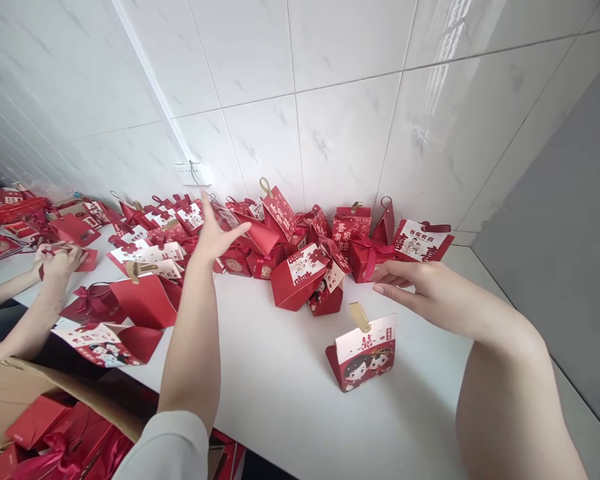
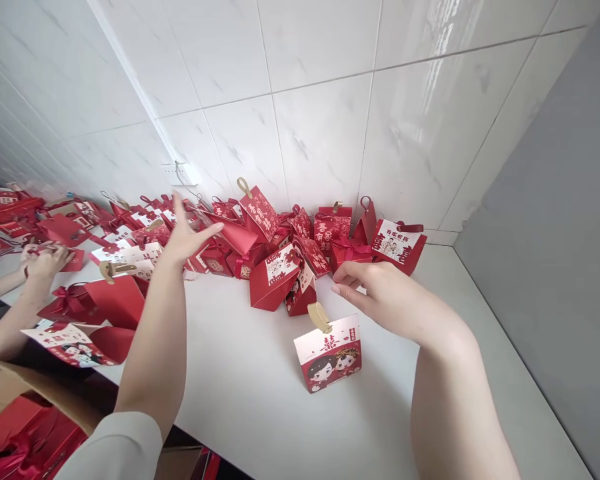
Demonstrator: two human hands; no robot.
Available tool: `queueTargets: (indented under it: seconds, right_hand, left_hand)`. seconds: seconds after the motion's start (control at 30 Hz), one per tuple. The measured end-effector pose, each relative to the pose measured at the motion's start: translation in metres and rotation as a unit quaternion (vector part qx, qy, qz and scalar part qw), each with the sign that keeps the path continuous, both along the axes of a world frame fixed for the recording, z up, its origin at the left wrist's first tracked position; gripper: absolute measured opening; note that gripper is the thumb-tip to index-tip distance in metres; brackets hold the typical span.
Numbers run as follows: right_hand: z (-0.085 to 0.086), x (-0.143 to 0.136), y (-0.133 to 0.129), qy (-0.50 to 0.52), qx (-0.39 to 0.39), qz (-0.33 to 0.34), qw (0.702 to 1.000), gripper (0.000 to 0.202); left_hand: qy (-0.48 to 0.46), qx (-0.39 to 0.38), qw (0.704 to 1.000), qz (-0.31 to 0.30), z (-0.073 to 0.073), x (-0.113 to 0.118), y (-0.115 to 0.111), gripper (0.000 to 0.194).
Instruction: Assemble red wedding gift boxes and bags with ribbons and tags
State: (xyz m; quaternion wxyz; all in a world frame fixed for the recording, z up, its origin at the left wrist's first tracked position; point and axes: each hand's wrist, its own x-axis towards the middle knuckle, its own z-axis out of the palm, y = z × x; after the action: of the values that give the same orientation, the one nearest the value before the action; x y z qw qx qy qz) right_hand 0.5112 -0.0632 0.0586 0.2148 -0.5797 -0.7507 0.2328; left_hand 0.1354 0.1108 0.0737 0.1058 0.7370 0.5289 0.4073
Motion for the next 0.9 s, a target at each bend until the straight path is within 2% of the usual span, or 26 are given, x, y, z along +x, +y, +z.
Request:
queueTargets:
  seconds: [0.1, 0.17, 0.2, 0.27, 0.33, 0.37, 0.43, 0.57, 0.67, 0.77, 0.9]
  right_hand:
    - [-0.002, 0.004, 0.001, -0.008, -0.001, -0.003, 1.000, 0.030]
    - [-0.004, 0.007, 0.001, -0.017, 0.006, -0.009, 1.000, 0.029]
    - [-0.004, 0.008, 0.002, -0.022, 0.010, -0.012, 1.000, 0.029]
    - [-0.005, 0.009, 0.003, -0.027, 0.013, -0.016, 0.999, 0.029]
    - [-0.006, 0.008, 0.004, -0.029, 0.011, -0.016, 0.999, 0.029]
    - [-0.007, 0.007, 0.005, -0.029, 0.008, -0.015, 0.999, 0.030]
    - [-0.009, 0.004, 0.007, -0.028, 0.002, -0.015, 1.000, 0.031]
    - [-0.014, -0.002, 0.012, -0.026, -0.003, -0.006, 1.000, 0.031]
    - [-0.016, -0.005, 0.014, -0.031, -0.008, -0.005, 0.999, 0.032]
    - [-0.014, -0.007, 0.012, -0.038, -0.015, -0.009, 0.999, 0.032]
    - [-0.010, -0.003, 0.007, -0.041, -0.008, -0.020, 0.999, 0.031]
  left_hand:
    - [0.045, -0.078, 0.996, -0.003, -0.007, 0.007, 0.004, 0.121]
    - [0.068, -0.054, 0.995, 0.042, -0.010, -0.001, -0.010, 0.110]
    - [0.072, -0.028, 0.993, 0.091, -0.012, -0.008, -0.019, 0.104]
    - [0.057, 0.033, 0.970, 0.235, -0.018, -0.027, -0.039, 0.101]
    - [0.008, 0.074, 0.919, 0.388, -0.027, -0.050, -0.057, 0.109]
    - [-0.020, 0.076, 0.892, 0.445, -0.033, -0.063, -0.064, 0.113]
    - [-0.065, 0.041, 0.866, 0.494, -0.047, -0.086, -0.073, 0.116]
    - [-0.095, -0.069, 0.882, 0.456, -0.069, -0.122, -0.076, 0.120]
    - [-0.070, -0.116, 0.894, 0.428, -0.077, -0.130, -0.074, 0.132]
    - [-0.029, -0.150, 0.921, 0.359, -0.082, -0.116, -0.081, 0.138]
    - [-0.002, -0.147, 0.974, 0.174, -0.091, -0.069, -0.106, 0.135]
